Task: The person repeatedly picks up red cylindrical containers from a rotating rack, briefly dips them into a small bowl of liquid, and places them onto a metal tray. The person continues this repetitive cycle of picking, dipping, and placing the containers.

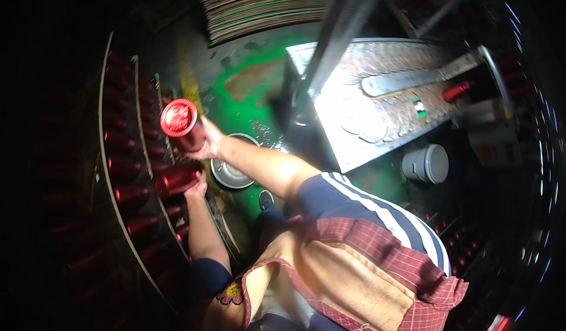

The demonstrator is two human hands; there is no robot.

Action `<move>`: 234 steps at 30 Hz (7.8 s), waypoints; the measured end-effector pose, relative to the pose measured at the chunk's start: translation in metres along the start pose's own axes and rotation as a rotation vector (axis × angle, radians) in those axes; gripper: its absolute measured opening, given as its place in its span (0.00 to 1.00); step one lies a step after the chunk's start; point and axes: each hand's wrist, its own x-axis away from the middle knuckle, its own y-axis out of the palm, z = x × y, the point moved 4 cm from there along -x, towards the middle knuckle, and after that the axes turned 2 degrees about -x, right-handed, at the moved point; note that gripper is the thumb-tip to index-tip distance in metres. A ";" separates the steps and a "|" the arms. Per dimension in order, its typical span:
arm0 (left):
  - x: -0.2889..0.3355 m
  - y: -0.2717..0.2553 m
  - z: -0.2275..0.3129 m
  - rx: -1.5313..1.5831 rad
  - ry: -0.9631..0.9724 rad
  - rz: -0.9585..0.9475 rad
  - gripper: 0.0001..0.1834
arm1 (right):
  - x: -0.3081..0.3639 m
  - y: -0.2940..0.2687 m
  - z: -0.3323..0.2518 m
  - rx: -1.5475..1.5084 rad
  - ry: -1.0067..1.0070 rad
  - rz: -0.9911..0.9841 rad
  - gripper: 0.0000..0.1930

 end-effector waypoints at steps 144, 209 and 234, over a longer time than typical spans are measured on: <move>0.073 -0.060 -1.035 -2.206 -0.576 -1.472 0.11 | 0.949 -0.124 0.334 -0.103 -1.432 2.790 0.13; 0.178 -0.327 -1.486 -1.086 -1.937 0.160 0.36 | 1.336 -0.444 -0.017 -0.704 -2.046 -0.672 0.32; 0.031 -0.011 -1.253 -2.253 -0.538 -1.075 0.44 | 1.278 -0.415 -0.165 -0.031 -2.123 0.831 0.29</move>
